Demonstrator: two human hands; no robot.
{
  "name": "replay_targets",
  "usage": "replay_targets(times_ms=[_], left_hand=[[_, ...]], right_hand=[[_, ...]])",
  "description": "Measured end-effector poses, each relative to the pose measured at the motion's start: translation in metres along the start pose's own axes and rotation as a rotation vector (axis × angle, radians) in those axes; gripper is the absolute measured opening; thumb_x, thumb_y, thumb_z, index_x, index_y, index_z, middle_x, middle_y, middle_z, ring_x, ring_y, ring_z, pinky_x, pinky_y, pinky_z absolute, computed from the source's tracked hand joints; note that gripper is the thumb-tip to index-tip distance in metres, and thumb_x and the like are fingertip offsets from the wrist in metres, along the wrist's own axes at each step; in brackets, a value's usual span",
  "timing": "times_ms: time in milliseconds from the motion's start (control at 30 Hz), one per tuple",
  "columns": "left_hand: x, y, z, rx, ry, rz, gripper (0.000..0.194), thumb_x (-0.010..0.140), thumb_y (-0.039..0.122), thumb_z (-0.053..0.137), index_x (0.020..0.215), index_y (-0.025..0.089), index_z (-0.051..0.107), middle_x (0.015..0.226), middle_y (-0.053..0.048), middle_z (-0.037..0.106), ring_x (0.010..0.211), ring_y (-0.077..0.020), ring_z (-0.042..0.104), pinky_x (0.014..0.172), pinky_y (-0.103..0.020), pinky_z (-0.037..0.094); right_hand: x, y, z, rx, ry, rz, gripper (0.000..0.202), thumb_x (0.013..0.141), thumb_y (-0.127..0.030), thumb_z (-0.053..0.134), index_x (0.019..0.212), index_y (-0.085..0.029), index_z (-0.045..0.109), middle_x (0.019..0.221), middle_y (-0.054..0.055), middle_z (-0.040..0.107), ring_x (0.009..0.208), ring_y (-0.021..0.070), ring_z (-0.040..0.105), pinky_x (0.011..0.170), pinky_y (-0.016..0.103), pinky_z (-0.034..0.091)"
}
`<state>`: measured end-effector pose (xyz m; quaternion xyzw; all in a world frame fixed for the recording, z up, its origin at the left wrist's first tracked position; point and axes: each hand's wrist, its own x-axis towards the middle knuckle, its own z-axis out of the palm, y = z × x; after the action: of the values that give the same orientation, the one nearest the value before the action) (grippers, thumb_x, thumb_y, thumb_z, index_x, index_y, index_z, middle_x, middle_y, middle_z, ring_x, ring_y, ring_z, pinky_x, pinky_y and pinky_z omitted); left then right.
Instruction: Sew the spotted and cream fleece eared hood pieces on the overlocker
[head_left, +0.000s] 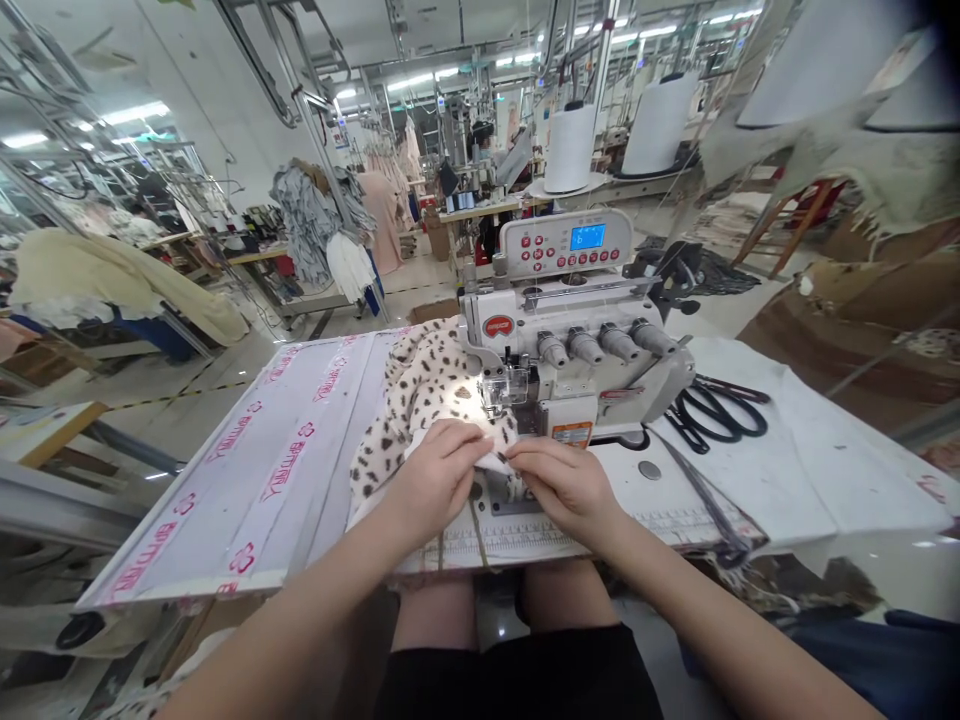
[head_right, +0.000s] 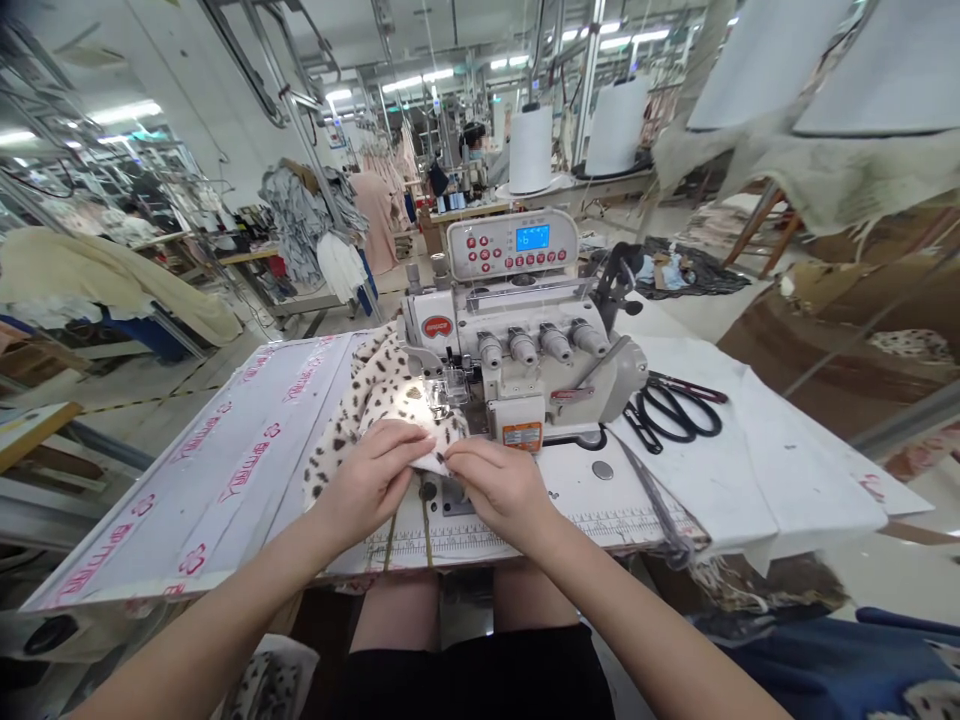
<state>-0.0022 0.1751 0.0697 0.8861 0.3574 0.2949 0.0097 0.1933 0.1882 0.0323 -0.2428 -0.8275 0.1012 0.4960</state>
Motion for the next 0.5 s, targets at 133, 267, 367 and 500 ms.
replay_targets(times_ms=[133,267,367,500], left_hand=[[-0.005,-0.003,-0.002,0.007,-0.011,0.029,0.037,0.082,0.006,0.039,0.116,0.017,0.049,0.111,-0.01,0.054,0.107,-0.0201,0.046,0.09,-0.043,0.043],[0.003,-0.006,-0.007,-0.012,-0.046,-0.023,0.032,0.084,0.007,0.036,0.108,0.015,0.054,0.108,-0.01,0.056,0.103,-0.018,0.049,0.09,-0.039,0.044],[0.015,-0.011,-0.01,-0.008,-0.089,-0.083,0.032,0.084,0.007,0.033,0.105,0.015,0.056,0.108,-0.009,0.056,0.102,-0.0173,0.05,0.09,-0.038,0.044],[0.033,-0.02,-0.01,0.067,-0.141,-0.171,0.028,0.082,0.008,0.035,0.093,0.015,0.06,0.098,-0.008,0.058,0.095,-0.0189,0.052,0.084,-0.037,0.046]], right_hand=[[0.0,-0.001,0.001,-0.046,-0.021,-0.003,0.021,0.084,-0.007,0.041,0.089,-0.018,0.058,0.092,0.006,0.065,0.084,0.0134,0.061,0.072,0.025,0.051],[0.007,0.0,0.001,-0.146,-0.086,0.017,0.021,0.084,-0.006,0.04,0.088,-0.017,0.058,0.094,0.005,0.065,0.084,0.0133,0.061,0.069,0.022,0.049],[0.02,-0.003,-0.003,-0.324,-0.178,0.075,0.02,0.084,-0.009,0.042,0.086,-0.017,0.059,0.097,0.005,0.064,0.083,0.0146,0.06,0.064,0.022,0.047],[0.028,-0.011,-0.011,-0.495,-0.23,0.086,0.018,0.086,-0.017,0.043,0.087,-0.016,0.061,0.09,0.008,0.064,0.081,0.0194,0.058,0.063,0.028,0.047]])
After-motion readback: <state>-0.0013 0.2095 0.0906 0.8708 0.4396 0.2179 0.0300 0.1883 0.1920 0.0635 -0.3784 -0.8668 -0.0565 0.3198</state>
